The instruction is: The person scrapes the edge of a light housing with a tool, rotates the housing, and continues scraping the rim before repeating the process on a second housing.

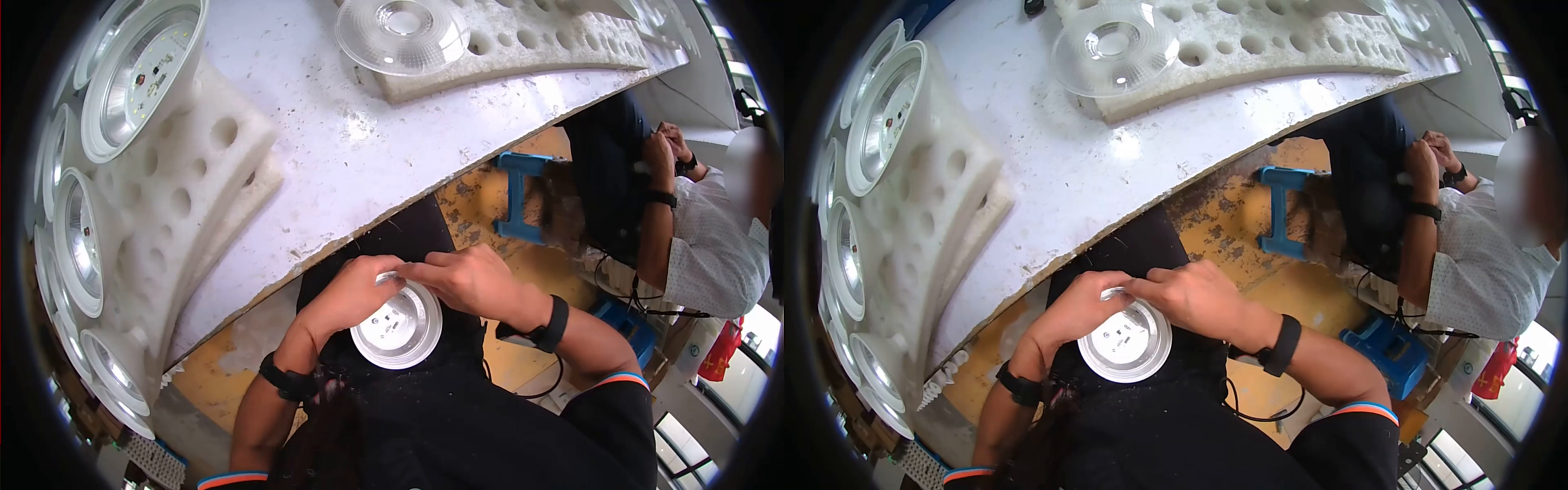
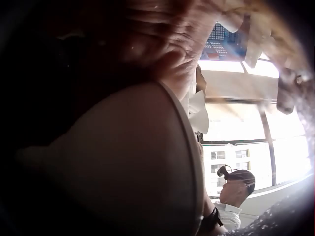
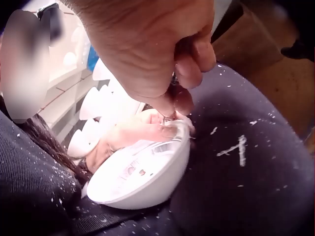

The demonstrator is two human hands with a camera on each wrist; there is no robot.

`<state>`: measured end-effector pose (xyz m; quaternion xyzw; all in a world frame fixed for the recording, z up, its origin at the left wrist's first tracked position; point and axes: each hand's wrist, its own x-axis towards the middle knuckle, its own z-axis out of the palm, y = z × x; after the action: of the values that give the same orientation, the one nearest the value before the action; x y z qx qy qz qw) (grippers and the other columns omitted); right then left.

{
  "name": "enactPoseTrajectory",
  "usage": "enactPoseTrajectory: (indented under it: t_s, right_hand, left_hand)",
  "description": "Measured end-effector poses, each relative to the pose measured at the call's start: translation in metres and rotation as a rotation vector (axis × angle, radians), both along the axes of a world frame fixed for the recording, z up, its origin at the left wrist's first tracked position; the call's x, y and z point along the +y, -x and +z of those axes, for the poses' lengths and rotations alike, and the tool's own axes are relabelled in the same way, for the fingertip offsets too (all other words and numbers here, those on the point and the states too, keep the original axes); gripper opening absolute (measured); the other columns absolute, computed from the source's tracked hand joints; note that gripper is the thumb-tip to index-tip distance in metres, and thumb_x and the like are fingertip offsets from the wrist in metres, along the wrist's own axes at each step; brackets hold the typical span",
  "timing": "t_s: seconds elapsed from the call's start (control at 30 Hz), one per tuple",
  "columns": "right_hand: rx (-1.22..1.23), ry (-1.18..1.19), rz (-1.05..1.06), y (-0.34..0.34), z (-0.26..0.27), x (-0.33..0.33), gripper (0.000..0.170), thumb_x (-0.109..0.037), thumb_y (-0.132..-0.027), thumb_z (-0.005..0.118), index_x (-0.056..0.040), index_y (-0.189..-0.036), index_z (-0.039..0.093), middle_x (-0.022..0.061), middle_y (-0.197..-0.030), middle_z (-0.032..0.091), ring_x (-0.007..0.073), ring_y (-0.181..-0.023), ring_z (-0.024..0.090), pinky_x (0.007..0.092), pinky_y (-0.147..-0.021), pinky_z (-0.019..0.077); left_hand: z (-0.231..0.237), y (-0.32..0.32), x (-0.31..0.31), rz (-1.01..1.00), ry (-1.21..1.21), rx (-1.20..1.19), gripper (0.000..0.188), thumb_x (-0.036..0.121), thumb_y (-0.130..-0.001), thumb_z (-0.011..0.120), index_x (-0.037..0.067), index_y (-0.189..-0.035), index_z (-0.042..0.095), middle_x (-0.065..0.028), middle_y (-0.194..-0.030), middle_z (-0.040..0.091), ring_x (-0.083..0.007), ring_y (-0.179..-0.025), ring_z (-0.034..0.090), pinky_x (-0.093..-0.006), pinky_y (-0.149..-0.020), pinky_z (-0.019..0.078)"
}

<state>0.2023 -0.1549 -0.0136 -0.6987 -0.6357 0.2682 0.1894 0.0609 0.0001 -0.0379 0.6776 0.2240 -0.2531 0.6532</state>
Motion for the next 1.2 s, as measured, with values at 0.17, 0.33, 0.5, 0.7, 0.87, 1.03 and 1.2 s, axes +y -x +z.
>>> enactPoseTrajectory:
  t_s: [0.17, 0.33, 0.5, 0.7, 0.87, 1.03, 1.2]
  right_hand:
    - [0.001, 0.093, -0.018, -0.013, 0.011, -0.027, 0.018, -0.016, -0.083, 0.066, -0.0143, -0.101, 0.066, 0.0035, -0.07, 0.059, 0.0253, -0.06, 0.064, 0.0369, -0.049, 0.0483]
    - [0.002, -0.024, -0.024, 0.009, -0.001, -0.001, 0.012, -0.017, -0.084, 0.065, -0.0133, -0.095, 0.063, 0.0041, -0.07, 0.058, 0.0258, -0.059, 0.063, 0.0383, -0.048, 0.0476]
    - [0.043, -0.036, -0.01, -0.002, 0.001, -0.009, 0.012, -0.016, -0.083, 0.066, -0.0126, -0.093, 0.061, 0.0041, -0.07, 0.058, 0.0256, -0.059, 0.063, 0.0384, -0.048, 0.0473]
    - [-0.014, -0.09, 0.013, 0.005, -0.001, -0.001, 0.011, -0.017, -0.082, 0.067, -0.0121, -0.089, 0.059, 0.0037, -0.07, 0.059, 0.0244, -0.056, 0.062, 0.0359, -0.048, 0.0476]
    - [0.09, -0.125, -0.025, 0.011, -0.008, 0.002, 0.014, -0.019, -0.082, 0.071, -0.0097, -0.09, 0.063, 0.0055, -0.071, 0.06, 0.0234, -0.059, 0.063, 0.0343, -0.049, 0.0465]
    - [0.493, 0.067, -0.558, 0.025, -0.006, -0.027, 0.026, -0.014, -0.082, 0.075, -0.005, -0.104, 0.065, 0.0069, -0.071, 0.063, 0.0109, -0.059, 0.057, 0.0269, -0.055, 0.0456]
    - [0.677, 0.153, -0.658, 0.046, -0.019, -0.025, 0.024, -0.015, -0.087, 0.072, -0.0015, -0.105, 0.062, 0.0044, -0.078, 0.066, 0.0089, -0.069, 0.06, 0.0268, -0.062, 0.0484]
  left_hand:
    - [-0.006, 0.001, -0.005, 0.053, 0.082, -0.071, 0.02, 0.006, -0.087, 0.06, -0.001, -0.105, 0.066, -0.0136, -0.093, 0.07, -0.0176, -0.088, 0.067, -0.0321, -0.079, 0.0518]
    - [-0.003, -0.002, -0.004, -0.009, -0.004, -0.031, 0.02, 0.008, -0.085, 0.066, 0.0, -0.103, 0.068, -0.0105, -0.093, 0.071, -0.0155, -0.088, 0.067, -0.031, -0.079, 0.0517]
    - [-0.004, 0.005, -0.003, 0.06, 0.066, -0.026, 0.022, 0.008, -0.084, 0.067, 0.0, -0.104, 0.067, -0.0103, -0.091, 0.071, -0.0146, -0.089, 0.066, -0.0305, -0.08, 0.0513]
    - [-0.002, -0.002, -0.005, -0.002, 0.046, -0.027, 0.026, 0.012, -0.082, 0.068, -0.001, -0.105, 0.067, -0.0127, -0.096, 0.071, -0.0194, -0.09, 0.068, -0.0328, -0.079, 0.0519]
    - [-0.004, 0.01, -0.002, 0.073, 0.151, -0.052, 0.029, 0.006, -0.081, 0.07, -0.001, -0.108, 0.064, -0.0077, -0.098, 0.069, -0.0131, -0.093, 0.063, -0.029, -0.084, 0.05]
    - [-0.008, 0.012, -0.003, 0.088, 0.187, -0.081, 0.022, 0.01, -0.086, 0.069, -0.002, -0.105, 0.065, -0.0069, -0.095, 0.069, -0.0108, -0.091, 0.062, -0.0282, -0.082, 0.05]
    - [-0.001, 0.016, -0.002, 0.111, 0.039, -0.129, 0.024, 0.018, -0.092, 0.06, -0.002, -0.102, 0.067, -0.0133, -0.089, 0.071, -0.0158, -0.084, 0.066, -0.0305, -0.076, 0.0511]
